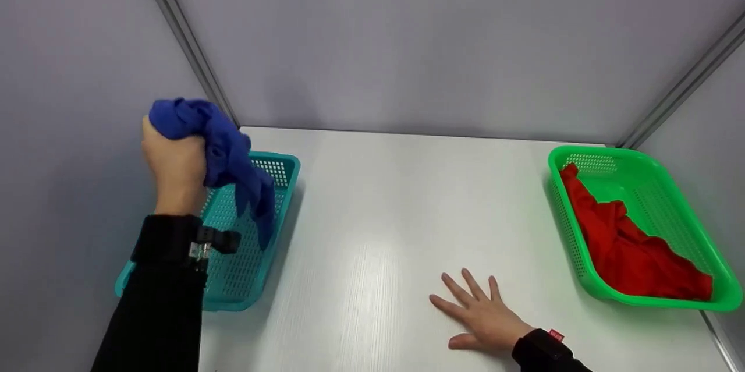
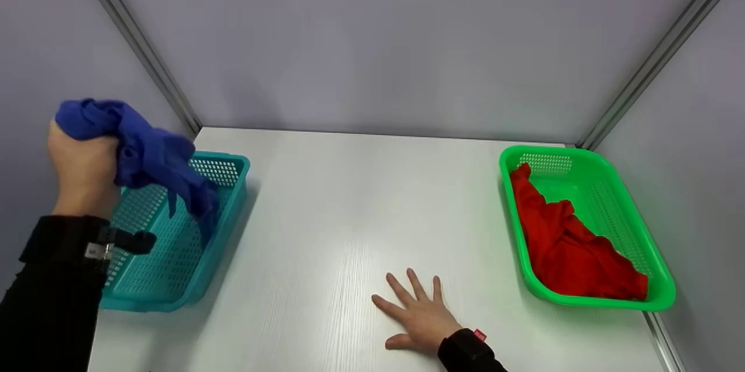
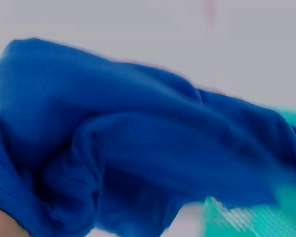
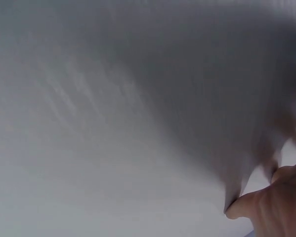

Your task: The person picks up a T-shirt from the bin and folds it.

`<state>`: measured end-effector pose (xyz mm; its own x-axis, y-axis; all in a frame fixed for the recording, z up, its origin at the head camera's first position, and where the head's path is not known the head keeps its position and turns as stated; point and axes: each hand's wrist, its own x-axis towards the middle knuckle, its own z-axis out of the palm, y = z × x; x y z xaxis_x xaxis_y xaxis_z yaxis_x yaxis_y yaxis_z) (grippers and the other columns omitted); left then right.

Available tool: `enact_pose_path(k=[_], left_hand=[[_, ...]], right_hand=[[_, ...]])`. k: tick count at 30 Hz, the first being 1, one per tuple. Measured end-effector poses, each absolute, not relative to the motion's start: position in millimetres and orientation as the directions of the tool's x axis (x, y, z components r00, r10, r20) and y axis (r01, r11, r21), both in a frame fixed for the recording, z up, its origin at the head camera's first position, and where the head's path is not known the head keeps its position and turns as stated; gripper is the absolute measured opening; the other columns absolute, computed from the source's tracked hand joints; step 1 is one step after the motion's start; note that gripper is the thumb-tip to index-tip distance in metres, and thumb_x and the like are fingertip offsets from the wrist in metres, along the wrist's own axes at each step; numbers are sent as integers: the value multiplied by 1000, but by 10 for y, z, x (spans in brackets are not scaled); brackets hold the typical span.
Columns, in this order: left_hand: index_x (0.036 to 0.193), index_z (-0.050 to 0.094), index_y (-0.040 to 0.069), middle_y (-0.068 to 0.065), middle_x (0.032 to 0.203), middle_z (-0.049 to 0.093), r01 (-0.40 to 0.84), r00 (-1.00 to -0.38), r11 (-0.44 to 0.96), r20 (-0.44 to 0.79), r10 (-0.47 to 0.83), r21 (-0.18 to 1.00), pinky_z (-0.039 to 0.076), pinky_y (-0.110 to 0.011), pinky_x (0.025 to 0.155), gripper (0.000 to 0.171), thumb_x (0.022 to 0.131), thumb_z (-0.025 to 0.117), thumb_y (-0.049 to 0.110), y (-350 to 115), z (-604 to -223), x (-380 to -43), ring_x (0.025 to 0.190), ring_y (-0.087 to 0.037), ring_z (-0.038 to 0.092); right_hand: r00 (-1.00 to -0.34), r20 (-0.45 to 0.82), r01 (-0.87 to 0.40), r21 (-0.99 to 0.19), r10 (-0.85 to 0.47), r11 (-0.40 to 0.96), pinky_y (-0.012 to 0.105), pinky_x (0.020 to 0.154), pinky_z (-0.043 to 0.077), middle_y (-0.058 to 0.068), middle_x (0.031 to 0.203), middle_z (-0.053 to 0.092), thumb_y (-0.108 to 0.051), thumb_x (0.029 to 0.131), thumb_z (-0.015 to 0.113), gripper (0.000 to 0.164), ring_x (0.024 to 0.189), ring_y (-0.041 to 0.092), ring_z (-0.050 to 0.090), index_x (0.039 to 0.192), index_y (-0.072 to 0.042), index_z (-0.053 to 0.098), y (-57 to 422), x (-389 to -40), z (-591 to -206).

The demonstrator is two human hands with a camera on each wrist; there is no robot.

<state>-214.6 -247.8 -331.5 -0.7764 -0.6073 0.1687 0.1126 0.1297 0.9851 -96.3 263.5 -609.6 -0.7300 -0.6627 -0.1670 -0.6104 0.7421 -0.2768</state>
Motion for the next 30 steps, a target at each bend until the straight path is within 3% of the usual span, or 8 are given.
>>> enact_pose_path(k=[3,5,11,18,26,30], left_hand=[[94,39,14,2,83,38,379,-772,-79,267,-577,922,36,-25,71,32,91,55,-14,-2145,-2934,-2159,76,-12,40],[91,34,12,0,80,32,482,-774,-187,316,-548,856,32,-26,66,36,89,50,-21,-1921,-2733,-2160,72,-15,35],[93,43,8,-1,81,42,562,-779,-246,405,-478,790,37,-27,68,33,83,51,-22,-1350,-2516,-2177,74,-16,44],[108,52,10,1,95,55,478,-854,-148,419,-307,866,47,-29,83,33,84,60,-12,-856,-2910,-2229,91,-14,54],[125,56,7,-3,115,60,206,-964,79,216,-156,975,47,-34,102,31,96,64,6,-513,-3835,-2239,110,-16,55],[127,53,4,-10,126,60,89,-988,188,111,-111,978,46,-42,109,35,93,62,4,-461,-4253,-2224,118,-22,55]], right_hand=[[-726,-145,-622,-279,-672,732,94,106,22,19,177,24,-75,94,57,86,158,59,21,167,-36,36,2624,-969,-6118],[-722,-130,-632,-274,-679,725,94,105,23,19,177,25,-75,94,57,86,157,60,23,167,-36,36,2618,-974,-6129],[-717,-118,-641,-275,-687,717,94,105,23,18,177,25,-73,94,58,85,156,61,24,167,-35,36,2600,-980,-6128],[-732,-165,-593,-323,-661,738,94,107,19,21,176,24,-69,93,61,85,159,61,20,167,-35,37,2547,-973,-6072],[-749,-203,-548,-345,-631,762,94,109,18,22,176,26,-67,93,62,83,159,60,20,165,-33,41,2465,-953,-6033],[-748,-170,-573,-322,-641,754,93,108,21,24,173,30,-68,92,61,83,157,61,24,164,-30,44,2463,-939,-6036]])
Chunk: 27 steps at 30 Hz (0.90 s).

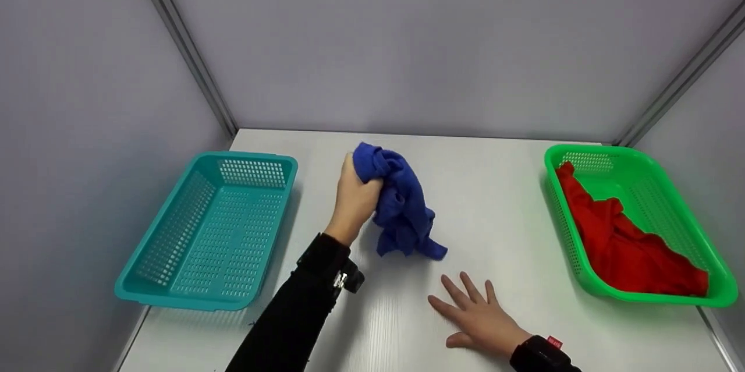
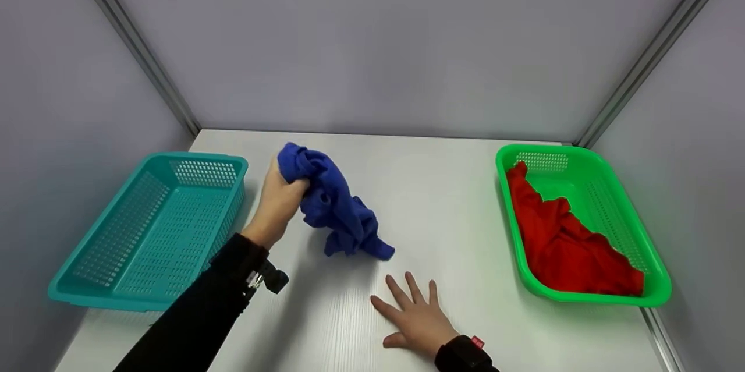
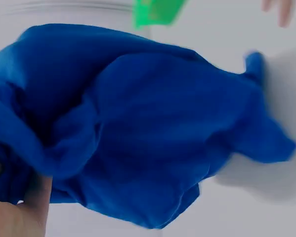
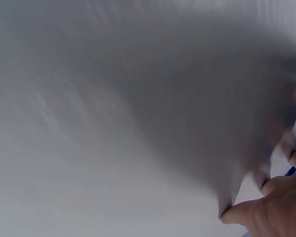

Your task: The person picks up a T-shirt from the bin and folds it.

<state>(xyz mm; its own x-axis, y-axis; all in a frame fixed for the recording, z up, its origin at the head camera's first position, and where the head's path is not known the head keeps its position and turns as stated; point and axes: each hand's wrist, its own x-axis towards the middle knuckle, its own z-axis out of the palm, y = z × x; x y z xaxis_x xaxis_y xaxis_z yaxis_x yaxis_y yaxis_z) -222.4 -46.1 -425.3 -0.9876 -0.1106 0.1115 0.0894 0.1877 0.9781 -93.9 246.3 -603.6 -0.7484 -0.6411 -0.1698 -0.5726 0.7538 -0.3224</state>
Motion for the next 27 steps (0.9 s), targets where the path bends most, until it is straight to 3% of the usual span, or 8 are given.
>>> enact_pose_path(k=[6,12,17,20,22,24,27], left_hand=[[131,49,1,-20,137,53,-10,-1000,369,-5,-13,929,44,-51,114,42,92,63,5,-445,-4772,-2139,125,-30,52],[121,54,-1,-23,126,59,18,-995,458,-28,94,889,50,-54,104,28,102,67,16,-476,-5116,-2020,116,-34,59],[105,60,9,-12,110,66,47,-994,515,-11,108,856,51,-45,91,14,105,66,22,-496,-5168,-1931,101,-25,60],[89,54,15,-2,97,62,41,-997,514,-2,82,857,47,-38,83,21,104,66,23,-478,-5125,-1890,91,-20,56],[81,49,16,-1,91,57,55,-998,519,25,64,853,45,-36,79,29,103,67,22,-458,-5092,-1866,85,-19,52],[78,45,17,-4,94,57,74,-997,522,49,60,849,45,-37,79,33,102,67,22,-440,-5061,-1832,85,-20,52],[76,45,16,-8,104,56,113,-993,506,87,74,855,45,-38,82,36,103,68,21,-406,-5029,-1775,90,-20,51]], right_hand=[[-748,-167,-574,-322,-642,753,92,108,21,24,173,30,-66,92,63,82,157,61,24,164,-31,44,2473,-945,-6032],[-748,-170,-574,-317,-641,755,92,108,22,22,173,31,-65,91,66,82,157,60,25,163,-31,45,2468,-947,-6019],[-759,-179,-546,-348,-625,762,91,106,27,25,170,37,-59,93,70,80,153,63,30,161,-23,49,2405,-961,-5921],[-838,-150,-415,-450,-525,791,76,107,45,24,155,55,-53,96,73,73,141,53,53,152,-9,56,2257,-1005,-5792],[-903,-125,-288,-534,-411,795,57,96,57,18,132,68,-51,97,74,66,119,39,68,140,-4,61,2109,-1051,-5694],[-950,-103,-173,-614,-295,770,42,81,57,8,113,69,-49,96,77,57,97,23,69,130,-6,62,1955,-1108,-5605],[-978,-67,-97,-690,-196,718,32,73,50,2,99,63,-44,96,79,48,84,13,60,121,-9,60,1789,-1198,-5517]])
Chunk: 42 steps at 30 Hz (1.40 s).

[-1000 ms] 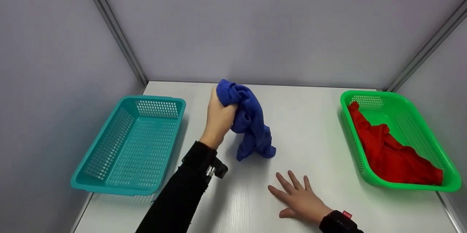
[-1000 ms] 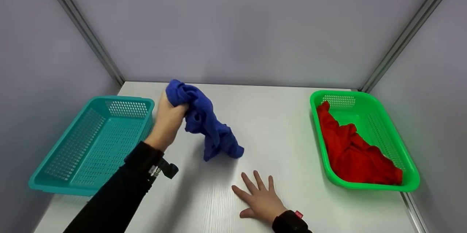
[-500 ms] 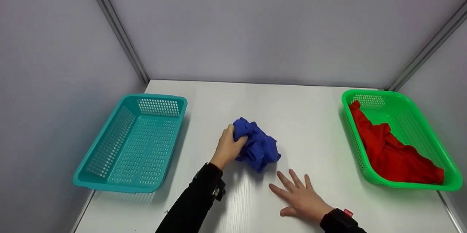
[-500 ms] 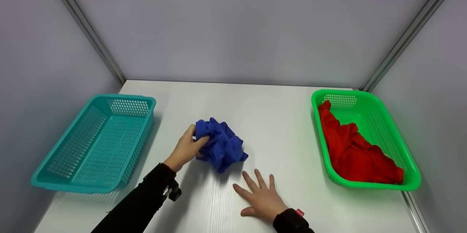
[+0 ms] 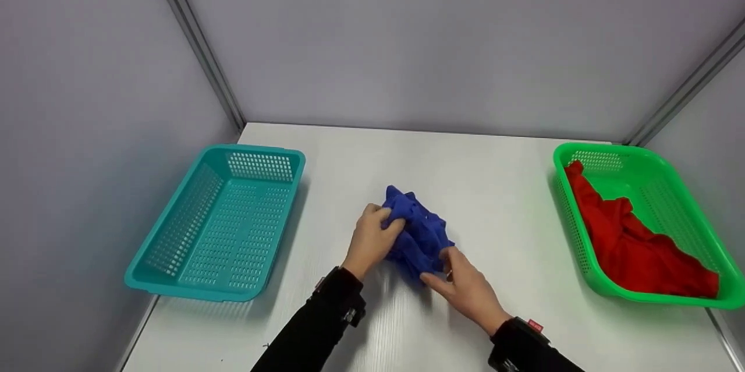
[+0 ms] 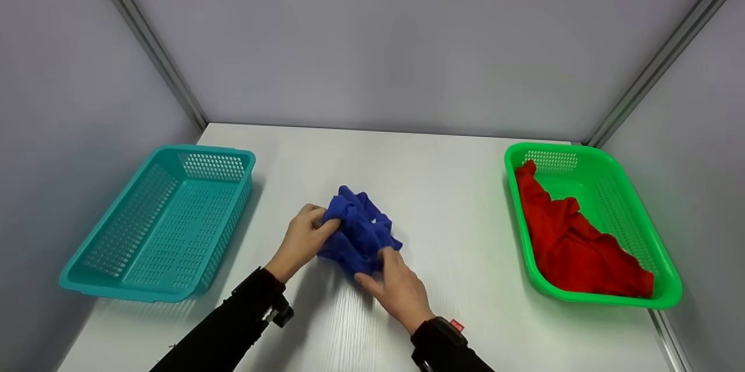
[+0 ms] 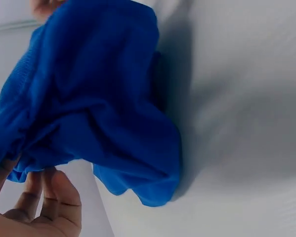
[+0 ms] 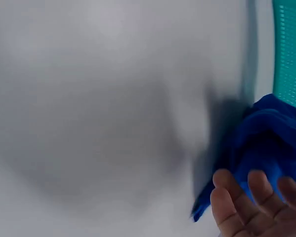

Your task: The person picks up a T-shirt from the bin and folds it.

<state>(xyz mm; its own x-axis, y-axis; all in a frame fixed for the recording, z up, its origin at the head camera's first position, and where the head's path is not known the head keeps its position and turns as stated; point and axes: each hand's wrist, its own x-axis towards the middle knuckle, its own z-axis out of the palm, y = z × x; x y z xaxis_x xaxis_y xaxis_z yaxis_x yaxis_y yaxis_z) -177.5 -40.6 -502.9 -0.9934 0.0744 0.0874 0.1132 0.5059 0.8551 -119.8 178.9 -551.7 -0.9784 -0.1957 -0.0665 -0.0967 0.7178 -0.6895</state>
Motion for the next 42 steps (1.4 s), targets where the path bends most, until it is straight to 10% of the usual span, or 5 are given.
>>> enact_pose_path(k=[9,14,23,32,42], left_hand=[[81,48,15,6,80,47,-19,-986,183,-49,162,983,46,-24,65,35,107,65,31,-305,-4961,-1662,72,-10,52],[139,62,4,-12,135,66,-106,-963,-9,-100,250,994,60,-40,101,43,107,62,32,-316,-4977,-1595,121,-23,67],[171,24,13,-14,172,33,131,-916,295,2,401,946,33,-55,129,105,91,85,44,-360,-5128,-1452,159,-34,34],[144,62,2,-18,138,70,250,-949,459,123,289,853,53,-49,111,47,100,61,-11,-458,-5254,-1472,132,-34,66],[126,74,5,-10,123,75,561,-781,390,310,542,730,55,-36,109,30,107,52,-4,-358,-4967,-1430,122,-25,70]], right_hand=[[-985,72,-151,-813,-160,562,21,67,46,-2,83,68,-11,101,71,5,73,5,56,98,-12,67,1662,-1302,-5408],[-989,-35,-14,-944,-142,330,21,69,46,0,84,64,-18,105,68,11,75,9,57,106,-8,65,1658,-1254,-5263],[-845,-70,82,-997,-531,2,17,116,43,22,170,38,-19,114,48,55,153,13,45,164,1,36,1641,-1230,-5131],[-881,19,-113,-979,-472,171,17,113,44,18,160,54,-9,112,49,44,147,8,53,155,-6,55,1841,-1375,-5073],[-836,169,-514,-576,-522,636,84,117,24,23,173,32,20,83,71,84,157,65,17,159,-7,47,1975,-1706,-5219]])
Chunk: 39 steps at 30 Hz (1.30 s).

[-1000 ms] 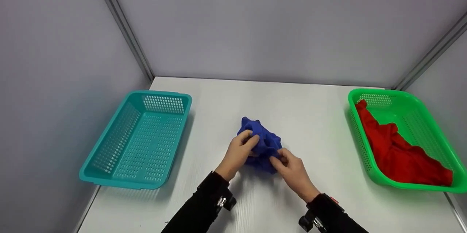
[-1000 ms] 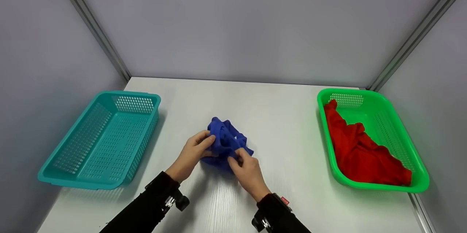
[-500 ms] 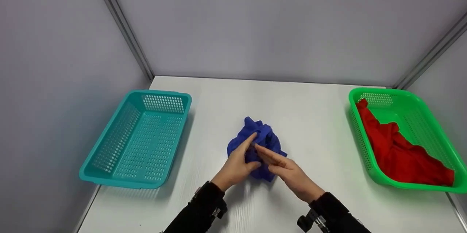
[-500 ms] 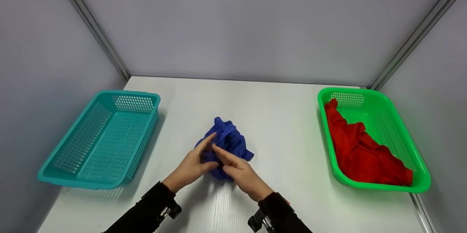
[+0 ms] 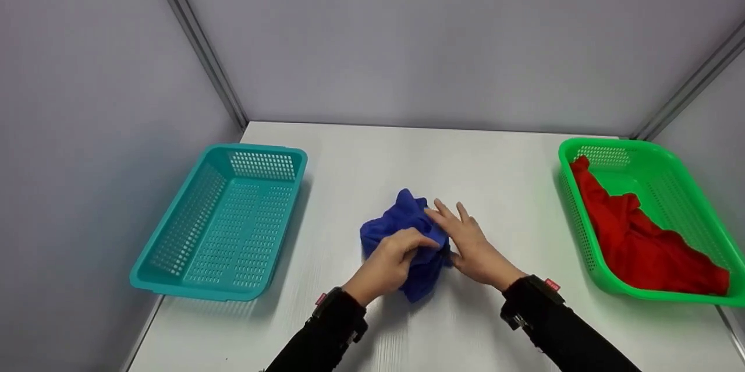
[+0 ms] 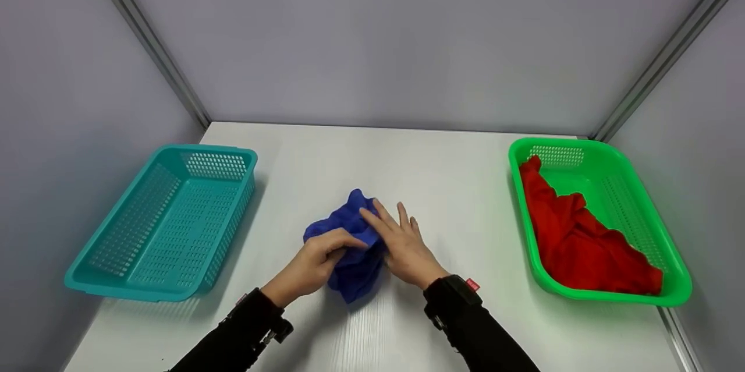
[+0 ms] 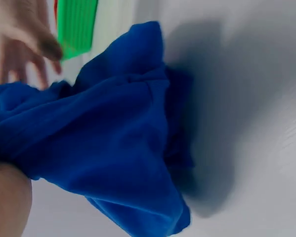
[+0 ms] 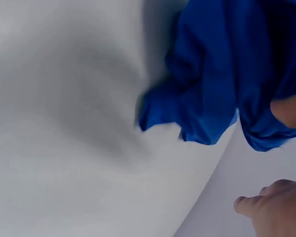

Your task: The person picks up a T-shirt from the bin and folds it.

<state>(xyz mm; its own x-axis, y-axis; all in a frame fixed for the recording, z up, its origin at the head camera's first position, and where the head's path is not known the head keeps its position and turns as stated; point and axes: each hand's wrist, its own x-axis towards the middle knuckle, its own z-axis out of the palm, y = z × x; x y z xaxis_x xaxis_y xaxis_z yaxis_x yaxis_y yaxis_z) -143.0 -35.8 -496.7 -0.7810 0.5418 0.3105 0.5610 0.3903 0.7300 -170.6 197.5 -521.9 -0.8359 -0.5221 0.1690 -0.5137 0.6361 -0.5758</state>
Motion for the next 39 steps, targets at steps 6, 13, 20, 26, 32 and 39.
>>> enact_pose_path(k=[6,13,20,26,32,39], left_hand=[[145,65,13,-7,123,68,605,-764,525,249,595,599,54,-35,101,40,105,65,9,-361,-4835,-1432,112,-22,61],[129,70,8,-8,105,66,491,-844,807,407,349,328,61,-39,83,46,87,78,-7,-524,-4802,-1624,97,-25,66],[109,73,4,-14,111,73,299,-889,685,454,-53,665,60,-48,91,22,94,62,-8,-786,-4509,-1940,106,-34,71],[120,68,0,-19,121,76,210,-939,443,307,-158,872,56,-49,104,22,109,48,3,-960,-4305,-2077,117,-32,72],[122,68,5,-14,121,76,272,-957,463,286,40,844,55,-50,106,19,109,57,15,-1016,-4253,-2060,117,-30,72],[111,71,10,-8,109,73,318,-936,793,39,349,519,59,-53,89,32,90,87,27,-1027,-4261,-1994,101,-31,71]], right_hand=[[-841,264,-540,-451,-472,710,80,115,35,24,138,70,14,85,72,26,142,58,51,105,-2,69,1994,-1826,-5229],[-890,424,-424,-633,-168,648,45,109,55,19,114,78,7,86,72,14,119,43,73,97,0,65,2111,-1927,-4961],[-898,415,-412,-683,-144,603,31,100,56,12,103,77,2,90,78,18,99,29,76,97,-2,62,2205,-1940,-4497],[-873,447,-443,-555,-197,704,43,81,59,16,96,75,-3,90,83,25,85,29,70,107,1,64,2370,-1999,-4264],[-913,299,-400,-521,-278,754,62,98,57,26,113,76,13,91,63,27,105,46,73,115,5,71,2561,-2076,-4239],[-977,-162,90,-903,-138,420,33,78,48,1,90,60,-17,110,49,16,86,18,58,104,-9,61,2512,-2027,-4353]])
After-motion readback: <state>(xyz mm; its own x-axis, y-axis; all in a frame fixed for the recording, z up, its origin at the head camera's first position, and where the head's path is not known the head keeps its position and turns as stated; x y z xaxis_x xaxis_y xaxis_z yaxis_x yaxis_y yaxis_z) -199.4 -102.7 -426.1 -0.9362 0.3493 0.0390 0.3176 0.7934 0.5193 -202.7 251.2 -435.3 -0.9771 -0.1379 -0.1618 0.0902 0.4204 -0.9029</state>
